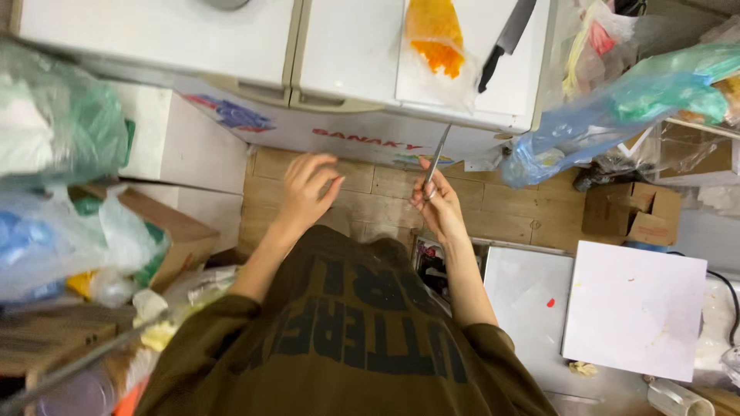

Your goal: The person uses a large knife to repeatedly chop a bag of orange vegetables on a white cutting board. The person then briefly walks to a nearby counter to pick up a pair of scissors before returning to the cutting board.

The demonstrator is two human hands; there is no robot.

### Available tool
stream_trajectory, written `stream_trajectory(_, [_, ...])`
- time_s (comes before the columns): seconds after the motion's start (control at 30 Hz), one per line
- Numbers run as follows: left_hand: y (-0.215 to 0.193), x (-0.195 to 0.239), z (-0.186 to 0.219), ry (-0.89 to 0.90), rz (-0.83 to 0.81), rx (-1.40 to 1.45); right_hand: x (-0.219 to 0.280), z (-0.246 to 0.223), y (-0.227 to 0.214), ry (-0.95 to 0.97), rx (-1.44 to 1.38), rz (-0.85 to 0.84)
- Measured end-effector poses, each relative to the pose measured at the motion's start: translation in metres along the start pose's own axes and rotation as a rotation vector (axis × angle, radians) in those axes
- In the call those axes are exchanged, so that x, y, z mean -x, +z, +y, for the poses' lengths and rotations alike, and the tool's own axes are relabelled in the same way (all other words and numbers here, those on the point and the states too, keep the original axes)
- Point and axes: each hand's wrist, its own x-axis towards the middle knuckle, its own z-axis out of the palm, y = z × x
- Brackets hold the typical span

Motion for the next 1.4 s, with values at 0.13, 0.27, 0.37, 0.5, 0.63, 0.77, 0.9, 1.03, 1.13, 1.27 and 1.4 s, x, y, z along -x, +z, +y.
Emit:
stream_trajectory(0.13, [0.063, -0.098, -0.025, 0.184, -0.154, 0.074, -0.032, -0.03, -0.016, -0.02, -0.16, -0.097])
stream_trajectory(0.27, [0.141, -0.177, -0.041, 0.21, -0.178, 0.022, -0.09, -0.057, -0.045, 0.068, 0.071, -0.054])
stream_trajectory(0.37, [0.203, -0.215, -0.056, 0.185, -0.148, -0.058, -0.141, -0.074, -0.072, 0.122, 0.08, -0.057])
stream_trajectory(0.5, [0.26, -0.236, -0.077, 0.163, -0.161, -0.211, -0.184, -0.088, -0.097, 0.211, 0.057, -0.118])
stream_trajectory(0.63, [0.276, -0.234, -0.086, 0.124, -0.107, -0.219, -0.212, -0.101, -0.106, 0.251, -0.026, -0.175])
stream_trajectory(0.77, [0.279, -0.236, -0.081, 0.0, -0.087, -0.244, -0.212, -0.109, -0.092, 0.243, 0.093, -0.083])
stream_trajectory(0.9, [0.274, -0.231, -0.064, -0.1, -0.108, -0.124, -0.206, -0.117, -0.087, 0.263, 0.07, -0.089])
stream_trajectory(1.03, [0.271, -0.232, -0.053, -0.064, -0.047, -0.06, -0.24, -0.106, -0.106, 0.277, -0.061, -0.088])
stream_trajectory(1.13, [0.267, -0.231, -0.045, -0.054, -0.058, -0.03, -0.27, -0.108, -0.122, 0.285, -0.051, -0.186])
stream_trajectory(1.27, [0.26, -0.233, -0.042, -0.056, -0.07, -0.028, -0.305, -0.127, -0.113, 0.371, 0.067, -0.129])
stream_trajectory(1.4, [0.246, -0.233, -0.037, -0.019, -0.09, 0.019, -0.332, -0.153, -0.098, 0.353, 0.123, -0.244])
